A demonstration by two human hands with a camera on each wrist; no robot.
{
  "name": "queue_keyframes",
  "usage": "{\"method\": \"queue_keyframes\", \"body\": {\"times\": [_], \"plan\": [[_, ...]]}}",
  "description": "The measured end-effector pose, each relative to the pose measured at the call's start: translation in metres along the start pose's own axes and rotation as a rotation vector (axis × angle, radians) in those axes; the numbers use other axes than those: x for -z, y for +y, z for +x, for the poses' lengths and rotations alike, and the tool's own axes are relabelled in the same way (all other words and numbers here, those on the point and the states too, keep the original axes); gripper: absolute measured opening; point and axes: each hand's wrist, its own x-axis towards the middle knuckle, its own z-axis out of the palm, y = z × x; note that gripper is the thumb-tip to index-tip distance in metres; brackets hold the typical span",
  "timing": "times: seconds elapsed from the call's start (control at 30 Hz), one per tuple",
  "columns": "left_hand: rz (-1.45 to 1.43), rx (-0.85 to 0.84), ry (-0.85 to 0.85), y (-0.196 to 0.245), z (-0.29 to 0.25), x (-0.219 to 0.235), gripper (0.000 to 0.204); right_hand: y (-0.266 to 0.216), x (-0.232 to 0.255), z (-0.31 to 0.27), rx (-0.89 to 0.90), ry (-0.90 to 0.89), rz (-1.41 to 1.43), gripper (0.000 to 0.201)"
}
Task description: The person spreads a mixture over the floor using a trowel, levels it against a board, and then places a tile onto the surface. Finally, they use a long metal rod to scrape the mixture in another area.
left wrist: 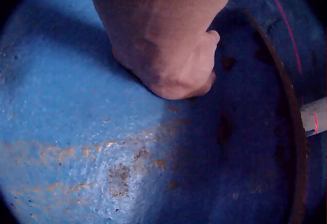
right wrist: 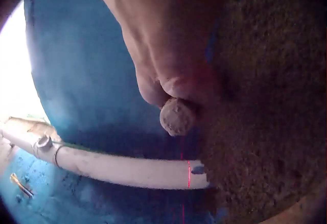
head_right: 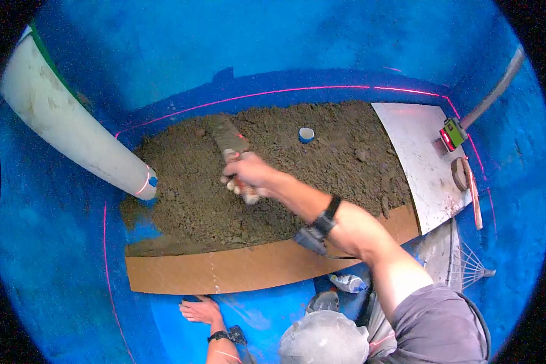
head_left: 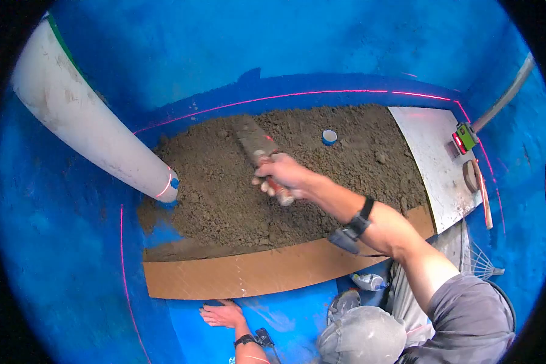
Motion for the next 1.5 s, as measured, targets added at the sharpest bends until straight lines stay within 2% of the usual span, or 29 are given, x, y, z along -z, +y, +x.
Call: {"method": "queue_keyframes", "body": {"times": [0.1,0.17,0.33,0.4,0.47,0.57,0.63,0.67,0.73,0.8,0.87,0.9,0.93,1.0,1.07,1.13,1.2,1.23,1.3,1.33,1.4,1.43,1.5], "plan": [[0.013,-0.009,-0.018,0.000,-0.003,0.005,0.063,0.010,-0.026,0.043,0.018,-0.027,-0.101,0.013],[0.015,-0.015,-0.019,0.004,-0.001,0.005,0.063,0.010,-0.040,0.059,0.025,0.159,-0.097,0.015],[0.064,-0.013,-0.022,-0.001,-0.003,-0.002,0.062,0.026,-0.016,0.054,0.040,0.366,-0.199,0.021],[0.045,-0.009,-0.004,0.003,-0.003,-0.006,0.062,0.031,0.006,0.047,0.113,0.461,-0.187,0.018],[0.040,-0.016,0.011,-0.001,-0.002,-0.001,0.062,0.027,0.025,0.023,0.093,0.456,-0.257,0.014],[0.072,0.020,-0.054,0.004,-0.004,0.006,0.062,0.021,0.044,-0.014,0.026,0.450,-0.104,0.012],[0.046,-0.023,0.007,0.001,-0.004,0.005,0.061,0.021,0.055,-0.038,0.074,0.422,0.094,0.016],[0.047,-0.007,0.002,0.000,-0.004,0.004,0.061,0.008,0.061,-0.060,0.018,0.341,0.055,0.022],[0.009,-0.024,0.047,-0.001,-0.004,-0.001,0.060,-0.004,0.074,-0.086,0.054,0.231,0.006,0.023],[0.009,-0.014,0.061,-0.005,-0.002,-0.006,0.060,-0.001,0.101,-0.080,0.133,0.219,-0.109,0.021],[0.002,-0.057,0.073,-0.006,-0.002,-0.007,0.060,-0.033,0.109,-0.085,0.013,0.227,-0.549,0.024],[0.001,-0.051,0.048,-0.005,-0.003,-0.003,0.062,-0.019,0.126,-0.063,0.137,0.430,-0.746,0.037],[0.003,-0.048,0.042,-0.005,-0.004,-0.003,0.062,-0.025,0.129,-0.058,0.132,0.427,-0.751,0.037],[0.003,-0.035,0.055,-0.004,-0.002,-0.003,0.063,-0.040,0.136,-0.048,0.196,0.555,-1.220,0.048],[0.017,-0.038,0.058,-0.003,-0.001,-0.004,0.064,-0.061,0.140,-0.049,0.145,0.675,-1.318,0.050],[0.030,-0.039,0.059,-0.002,-0.002,-0.005,0.064,-0.076,0.152,-0.054,0.228,0.785,-1.449,0.046],[0.041,-0.043,0.059,-0.003,-0.002,-0.005,0.064,-0.086,0.168,-0.059,0.336,0.753,-1.696,0.041],[0.040,-0.044,0.057,-0.005,-0.001,-0.009,0.064,-0.087,0.171,-0.056,0.333,0.754,-1.698,0.041],[0.039,-0.058,0.096,-0.006,-0.002,-0.013,0.064,-0.084,0.176,-0.056,0.296,0.653,-1.918,0.031],[0.040,-0.069,0.095,-0.006,-0.003,-0.012,0.064,-0.079,0.176,-0.056,0.286,0.659,-1.915,0.031],[0.050,-0.045,0.076,-0.004,-0.002,-0.010,0.064,-0.064,0.172,-0.054,0.238,0.397,-2.080,0.024],[0.053,-0.054,0.075,-0.003,0.001,-0.006,0.064,-0.046,0.164,-0.063,0.308,0.328,-2.138,0.018],[0.070,-0.042,0.053,-0.001,-0.002,-0.002,0.060,-0.026,0.152,-0.095,0.235,0.230,-2.096,0.017]]}}
